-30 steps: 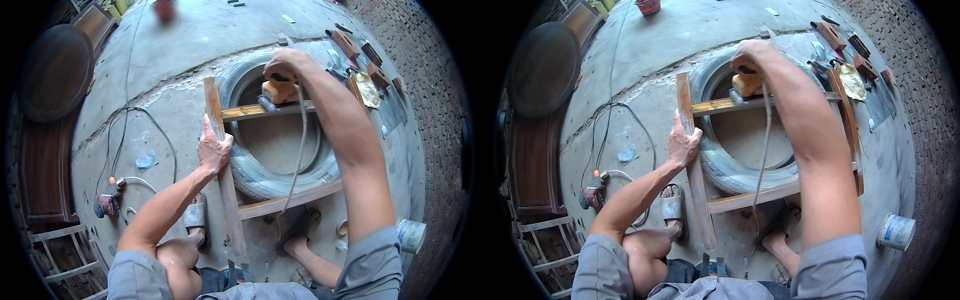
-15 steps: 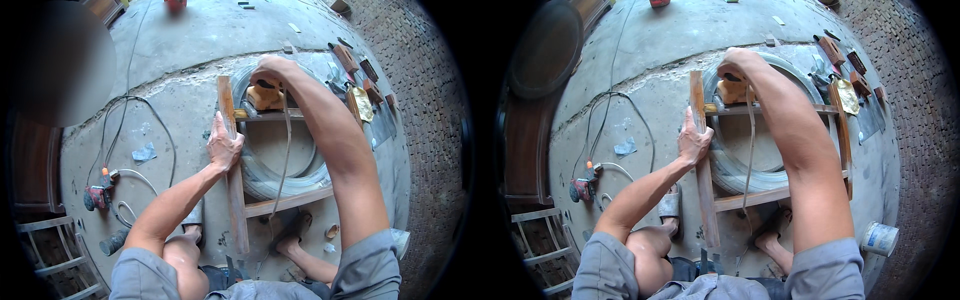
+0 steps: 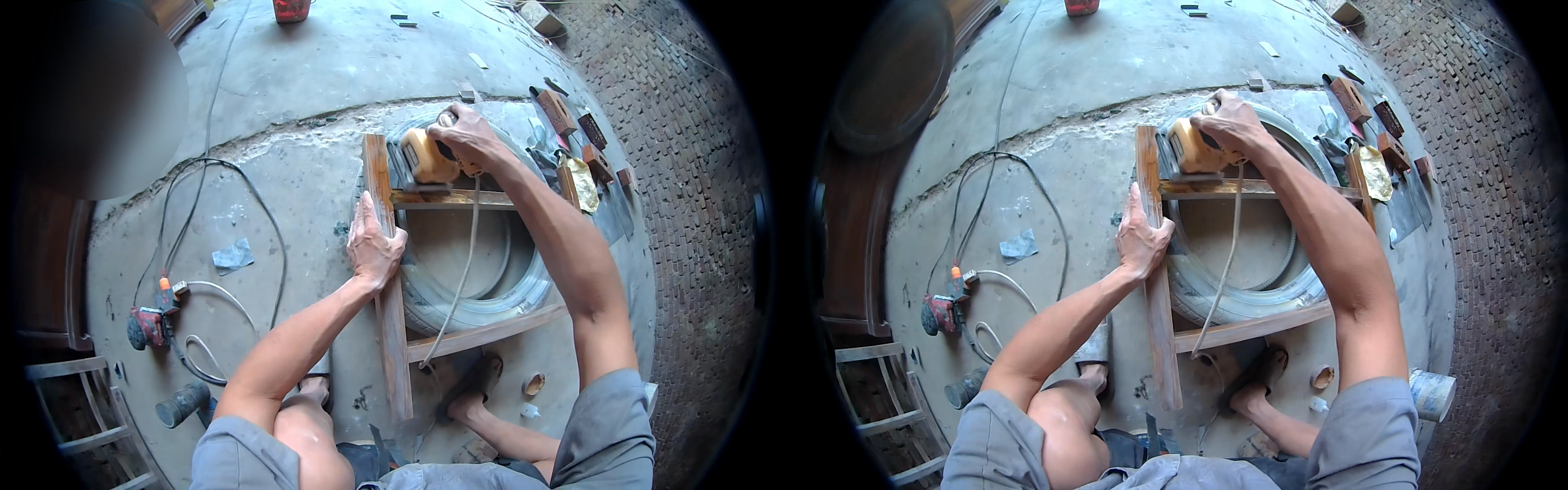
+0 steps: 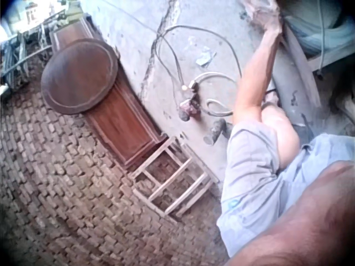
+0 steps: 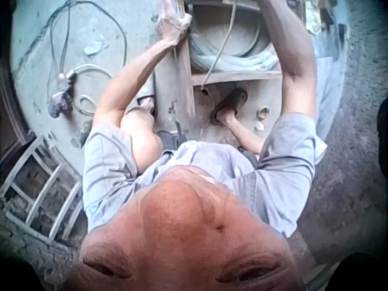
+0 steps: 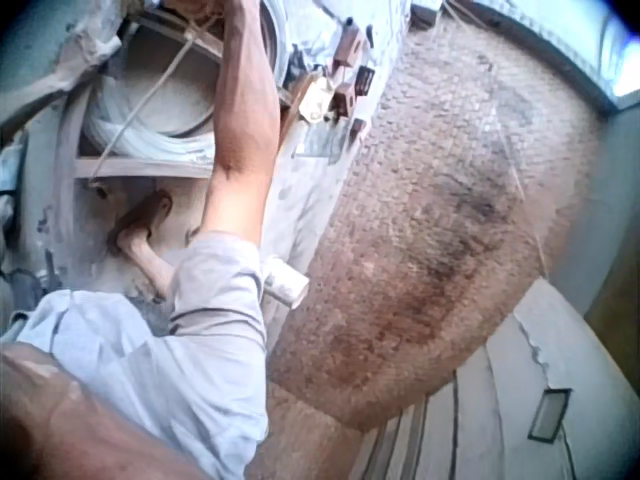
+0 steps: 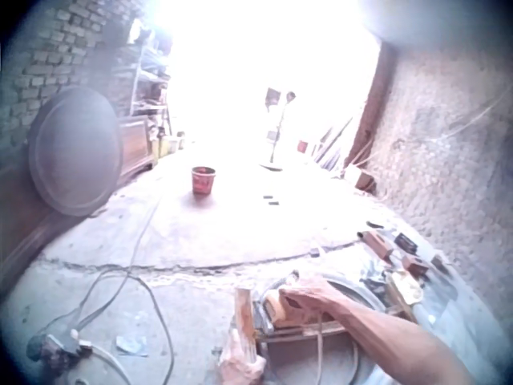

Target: The person uses an electric sander to smooth the surfaces of a wooden frame that is resting on a tire. The person holds the frame with one hand and operates the sander with the other, moving it along the edges and flat surfaces.

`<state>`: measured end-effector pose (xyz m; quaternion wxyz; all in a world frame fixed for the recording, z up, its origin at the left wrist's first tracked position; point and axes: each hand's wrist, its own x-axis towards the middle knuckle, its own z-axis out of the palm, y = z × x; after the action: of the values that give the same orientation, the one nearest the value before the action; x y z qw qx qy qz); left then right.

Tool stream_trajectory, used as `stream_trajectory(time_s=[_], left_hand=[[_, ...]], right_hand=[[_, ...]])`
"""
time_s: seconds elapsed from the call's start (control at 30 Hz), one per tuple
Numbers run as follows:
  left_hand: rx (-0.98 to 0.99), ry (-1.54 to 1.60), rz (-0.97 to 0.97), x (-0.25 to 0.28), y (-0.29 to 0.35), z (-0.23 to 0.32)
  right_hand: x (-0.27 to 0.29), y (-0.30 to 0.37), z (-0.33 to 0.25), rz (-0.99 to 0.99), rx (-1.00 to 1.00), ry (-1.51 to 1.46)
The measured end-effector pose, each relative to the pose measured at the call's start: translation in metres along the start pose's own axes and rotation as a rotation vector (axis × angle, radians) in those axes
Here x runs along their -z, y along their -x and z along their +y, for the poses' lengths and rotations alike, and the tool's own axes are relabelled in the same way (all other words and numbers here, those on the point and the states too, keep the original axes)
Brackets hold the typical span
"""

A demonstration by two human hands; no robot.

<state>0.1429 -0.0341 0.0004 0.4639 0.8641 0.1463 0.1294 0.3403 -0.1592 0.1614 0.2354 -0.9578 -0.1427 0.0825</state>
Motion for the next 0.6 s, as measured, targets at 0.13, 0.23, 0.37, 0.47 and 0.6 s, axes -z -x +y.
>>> stream_trajectory(time_s=[0.13, 0.23, 0.37, 0.47, 0.6], left_hand=[[0.01, 0.058, -0.02, -0.003, 0.0, 0.008], [-0.004, 0.068, 0.002, -0.003, 0.001, 0.003], [-0.012, 0.068, 0.008, -0.005, 0.002, 0.001], [-0.017, 0.041, 0.0, -0.007, 0.002, -0.001], [-0.041, 0.071, 0.018, -0.004, 0.0, -0.002]], right_hand=[[-0.026, -0.017, 0.016, 0.231, -0.057, -0.292], [-0.047, -0.037, 0.019, 0.277, -0.113, -0.407], [-0.045, -0.044, 0.011, 0.197, -0.115, -0.352], [-0.04, -0.03, -0.001, 0.136, -0.01, -0.219], [-0.051, 0.0, -0.049, 0.142, 0.104, 0.147]])
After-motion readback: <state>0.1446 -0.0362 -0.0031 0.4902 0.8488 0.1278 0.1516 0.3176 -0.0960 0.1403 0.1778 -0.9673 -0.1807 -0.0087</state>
